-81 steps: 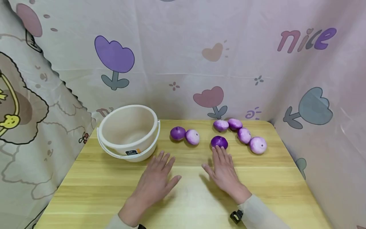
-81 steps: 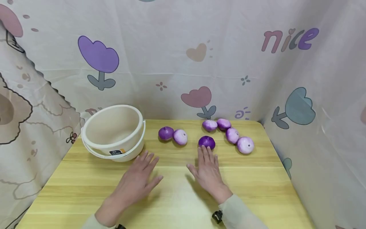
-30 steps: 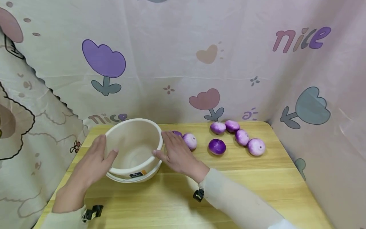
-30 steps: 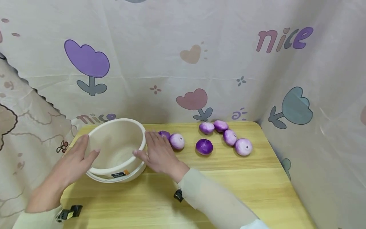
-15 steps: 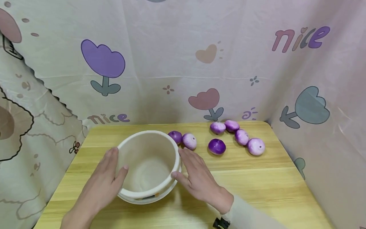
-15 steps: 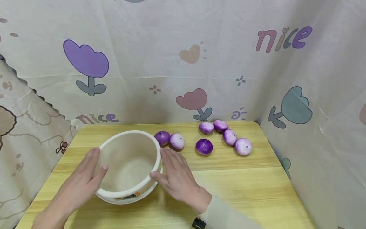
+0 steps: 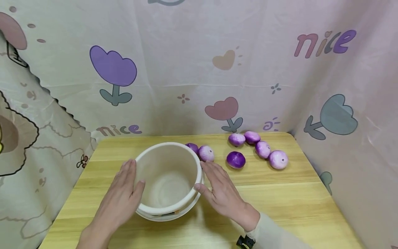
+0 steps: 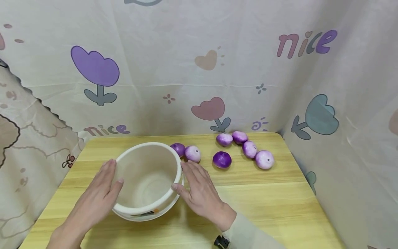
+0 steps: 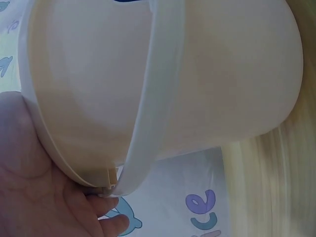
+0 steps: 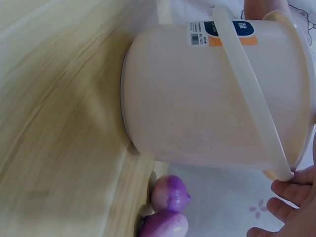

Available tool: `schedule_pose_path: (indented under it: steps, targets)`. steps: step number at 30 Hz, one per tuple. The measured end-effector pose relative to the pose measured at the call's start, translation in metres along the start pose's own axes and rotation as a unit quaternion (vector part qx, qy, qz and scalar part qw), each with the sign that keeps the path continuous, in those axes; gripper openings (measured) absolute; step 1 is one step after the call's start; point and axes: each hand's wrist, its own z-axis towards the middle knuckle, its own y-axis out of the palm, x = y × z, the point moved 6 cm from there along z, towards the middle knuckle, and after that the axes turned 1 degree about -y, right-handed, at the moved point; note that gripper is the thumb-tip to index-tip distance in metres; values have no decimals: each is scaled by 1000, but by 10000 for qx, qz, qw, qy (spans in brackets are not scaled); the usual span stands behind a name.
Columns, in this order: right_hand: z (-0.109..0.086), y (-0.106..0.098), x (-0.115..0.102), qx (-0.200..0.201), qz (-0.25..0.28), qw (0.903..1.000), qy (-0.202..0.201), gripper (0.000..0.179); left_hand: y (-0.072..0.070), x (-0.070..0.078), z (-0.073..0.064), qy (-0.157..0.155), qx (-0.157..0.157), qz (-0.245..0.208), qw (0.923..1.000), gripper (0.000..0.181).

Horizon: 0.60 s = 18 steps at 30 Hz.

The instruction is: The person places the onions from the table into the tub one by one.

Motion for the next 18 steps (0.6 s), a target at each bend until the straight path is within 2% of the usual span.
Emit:
schedule_pose_path:
  steps: [3,5,8,11,14,18]
  targets:
    - [3,-2,3,-11,-55,9997,-235,73,0,-1,1,-16,-6,-1,10000,74]
    - [5,-4,10,-130,-92,9996,-237,72,-1,0,2,10,9,-20,10000,74]
    - [11,-11,31,-301,-203,9993,-49,69,-1,1,4,26,-3,-66,10000,74]
    - [22,-17,63,-504,-620,9966,222,69,-2,1,7,59,0,-69,10000,73]
    - [36,-17,94,-895,-1395,9857,299,76,-2,1,9,87,-22,-49,9999,73]
    - [52,-5,121,-1677,-2260,9596,-28,86,-2,0,11,105,-79,-42,9999,74]
